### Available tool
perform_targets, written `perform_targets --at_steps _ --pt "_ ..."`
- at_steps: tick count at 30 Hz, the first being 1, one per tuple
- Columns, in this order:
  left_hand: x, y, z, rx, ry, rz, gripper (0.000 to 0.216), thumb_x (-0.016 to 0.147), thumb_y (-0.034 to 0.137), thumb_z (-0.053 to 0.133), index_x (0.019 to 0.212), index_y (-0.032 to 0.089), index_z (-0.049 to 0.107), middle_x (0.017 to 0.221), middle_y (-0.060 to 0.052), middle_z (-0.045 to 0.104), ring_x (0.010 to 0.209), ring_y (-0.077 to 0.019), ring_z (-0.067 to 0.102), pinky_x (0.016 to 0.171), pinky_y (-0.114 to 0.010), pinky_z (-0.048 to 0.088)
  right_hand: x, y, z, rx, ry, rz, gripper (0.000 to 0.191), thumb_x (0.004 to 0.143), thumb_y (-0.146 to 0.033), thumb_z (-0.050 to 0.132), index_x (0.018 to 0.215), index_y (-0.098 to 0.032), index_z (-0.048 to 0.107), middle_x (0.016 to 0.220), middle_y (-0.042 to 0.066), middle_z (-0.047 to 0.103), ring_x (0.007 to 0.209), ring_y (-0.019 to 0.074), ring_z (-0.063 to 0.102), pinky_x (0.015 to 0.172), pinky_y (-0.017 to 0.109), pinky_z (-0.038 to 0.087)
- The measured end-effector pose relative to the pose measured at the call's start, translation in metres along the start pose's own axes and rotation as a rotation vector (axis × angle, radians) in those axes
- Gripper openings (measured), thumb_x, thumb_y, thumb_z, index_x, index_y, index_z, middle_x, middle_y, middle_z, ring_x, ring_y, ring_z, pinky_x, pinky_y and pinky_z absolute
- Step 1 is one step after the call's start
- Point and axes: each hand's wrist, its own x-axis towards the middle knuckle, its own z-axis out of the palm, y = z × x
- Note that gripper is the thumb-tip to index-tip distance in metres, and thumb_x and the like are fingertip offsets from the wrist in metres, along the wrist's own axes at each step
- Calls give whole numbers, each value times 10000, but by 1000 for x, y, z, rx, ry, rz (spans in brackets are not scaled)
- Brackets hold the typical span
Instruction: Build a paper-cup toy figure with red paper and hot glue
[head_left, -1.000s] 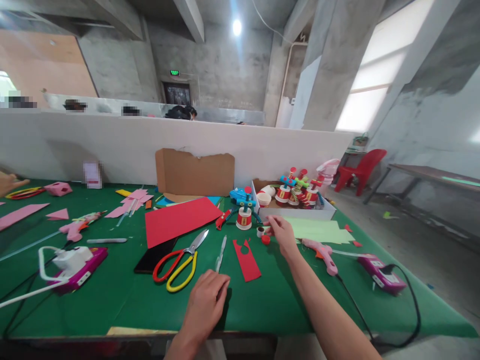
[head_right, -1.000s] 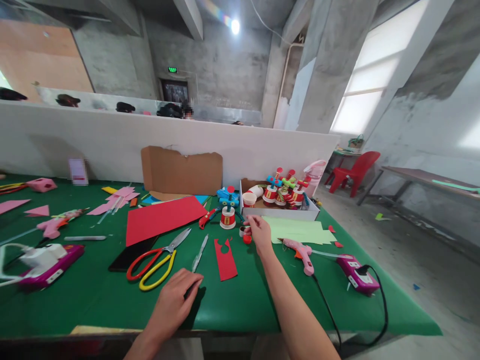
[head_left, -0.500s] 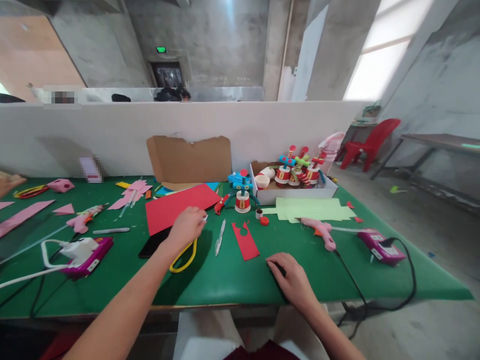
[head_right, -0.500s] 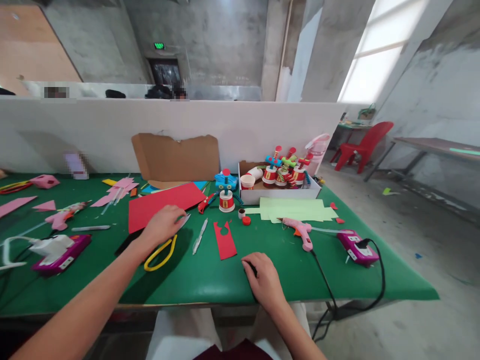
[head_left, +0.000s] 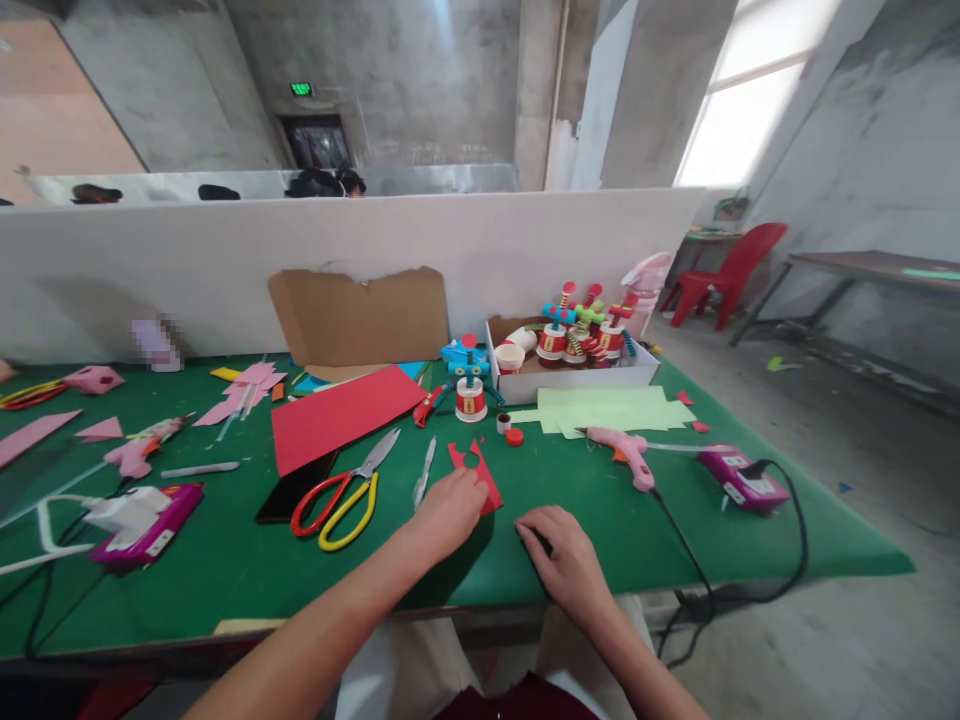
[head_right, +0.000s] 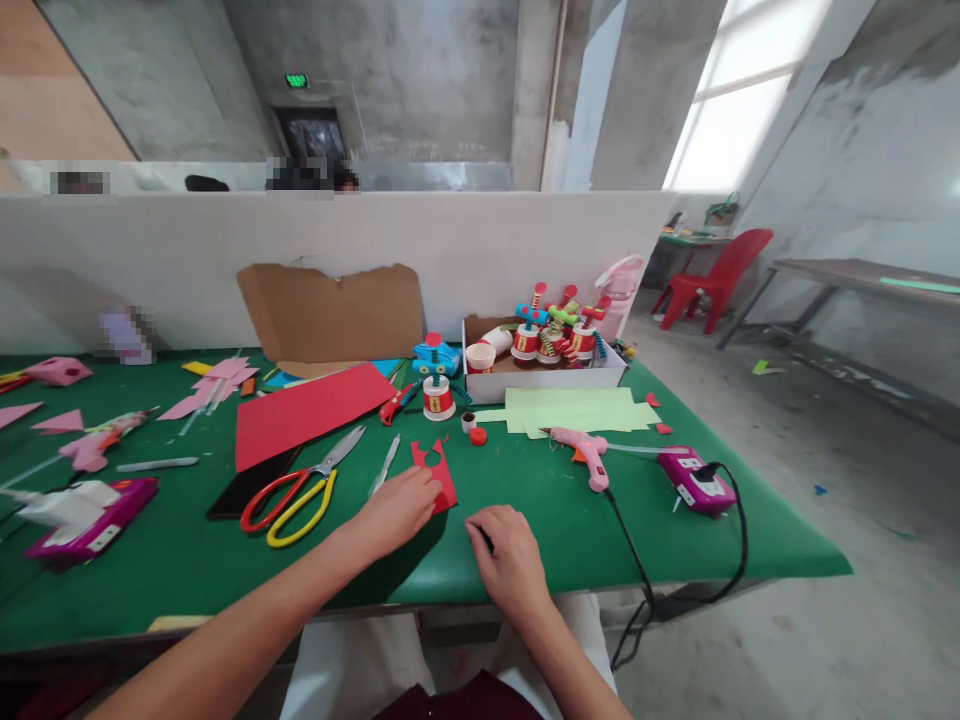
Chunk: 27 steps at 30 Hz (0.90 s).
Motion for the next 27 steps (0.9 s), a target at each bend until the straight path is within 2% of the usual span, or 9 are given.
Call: perform_targets --at_steps 3,5,12,15,17,19,21,24,27 --pt "-2 -2 -5 -56 -75 11 181 796 191 629 971 151 647 1048 -120 658 1065 -279 589 902 -363 481 -1 -1 0 -7 -2 5 163 917 -191 504 864 -212 656 857 46 706 810 192 627 735 312 476" --pt "-2 -1 -4 -47 -80 -1 165 786 159 621 948 149 653 1049 -130 658 1062 -283 591 893 -367 483 -1 -2 1 -17 -11 12 162 914 -193 509 854 -214 658 851 46 705 809 193 624 733 313 470" --pt "3 -1 9 -37 77 -83 279 799 -1 425 891 155 637 977 -112 652 996 -232 602 851 -343 476 -1 -1 1 102 -20 88 165 889 -220 520 850 -218 680 864 61 716 830 220 625 758 355 474" --pt "-2 7 10 -87 256 -137 223 816 33 446 861 175 612 922 -72 645 930 -207 597 795 -315 481 5 -2 -3 374 47 285 173 856 -305 569 962 -224 679 909 72 719 858 226 648 799 369 500" --pt "-8 22 12 -79 434 -126 196 840 59 454 842 184 604 882 -55 635 869 -199 583 756 -313 478 11 -8 -7 681 59 474 308 818 -404 618 1068 -226 643 942 69 712 827 215 665 759 355 531" --pt "-12 41 15 -29 585 -49 192 861 75 456 806 184 605 822 -51 622 797 -200 560 717 -322 472 18 -18 -9 1013 14 630 424 781 -497 642 1113 -235 615 971 58 704 792 200 673 685 329 548" --pt "-14 60 19 10 701 42 180 874 96 468 824 177 620 801 -57 623 767 -205 546 691 -330 466 26 -27 -11 1220 -12 712 409 752 -514 670 1041 -227 632 945 47 706 786 180 671 653 285 544" --pt "-20 71 24 -33 824 113 218 896 141 471 1050 156 625 996 -97 650 909 -229 559 769 -355 475 40 -25 -22 1222 31 755 316 693 -422 740 902 -212 631 821 22 709 707 149 663 608 241 533" --pt "-33 59 35 -84 872 103 285 914 156 452 1165 163 586 1132 -107 628 1027 -236 540 863 -367 459 67 9 -63 1033 58 757 284 697 -388 716 889 -206 612 764 26 710 594 160 649 529 274 533"
